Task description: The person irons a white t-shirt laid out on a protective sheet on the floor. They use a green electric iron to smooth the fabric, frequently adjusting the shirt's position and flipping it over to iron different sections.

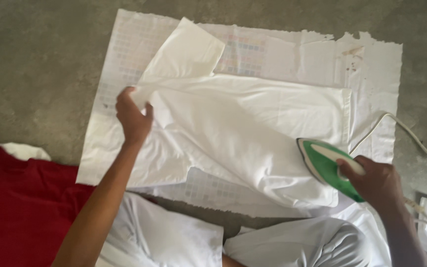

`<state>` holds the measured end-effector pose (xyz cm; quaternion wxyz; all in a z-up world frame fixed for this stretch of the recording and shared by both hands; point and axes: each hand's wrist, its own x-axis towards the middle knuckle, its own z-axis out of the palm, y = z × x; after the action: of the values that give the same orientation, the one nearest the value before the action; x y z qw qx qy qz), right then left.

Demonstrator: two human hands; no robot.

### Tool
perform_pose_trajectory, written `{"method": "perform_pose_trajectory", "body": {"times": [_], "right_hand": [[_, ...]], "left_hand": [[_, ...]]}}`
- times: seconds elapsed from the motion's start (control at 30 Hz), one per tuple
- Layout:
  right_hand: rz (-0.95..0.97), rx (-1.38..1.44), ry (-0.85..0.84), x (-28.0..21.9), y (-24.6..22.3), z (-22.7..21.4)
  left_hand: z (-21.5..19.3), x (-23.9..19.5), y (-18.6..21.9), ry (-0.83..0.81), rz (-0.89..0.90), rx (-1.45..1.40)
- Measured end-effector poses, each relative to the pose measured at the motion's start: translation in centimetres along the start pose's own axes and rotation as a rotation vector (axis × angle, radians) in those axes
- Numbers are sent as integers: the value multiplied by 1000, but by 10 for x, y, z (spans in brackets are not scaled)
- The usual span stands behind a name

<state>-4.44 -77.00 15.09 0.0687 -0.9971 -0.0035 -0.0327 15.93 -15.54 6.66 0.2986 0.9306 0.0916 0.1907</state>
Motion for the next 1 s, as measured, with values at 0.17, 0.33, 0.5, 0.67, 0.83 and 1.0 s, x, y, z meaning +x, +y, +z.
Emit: {"method": "perform_pose_trajectory", "body": {"times": [0.17,0.33,0.5,0.67,0.83,1.0], "right_hand": [[190,64,-78,5,-24,-17],[131,73,-82,5,-19,-19],[365,124,-281,1,-19,-24],[319,132,-277,-9,-6,-19],[342,116,-284,-21,11,-18],[333,138,-244,-36,31,-27]], "left_hand": [[74,-3,109,-151,667,-360],[210,-30,191,-505,788,-128],[285,-64,274,-374,997,45],[321,-99,338,-335,1024,85],[343,-89,369,-485,877,51],[303,-36,428,-422,823,-67]]}}
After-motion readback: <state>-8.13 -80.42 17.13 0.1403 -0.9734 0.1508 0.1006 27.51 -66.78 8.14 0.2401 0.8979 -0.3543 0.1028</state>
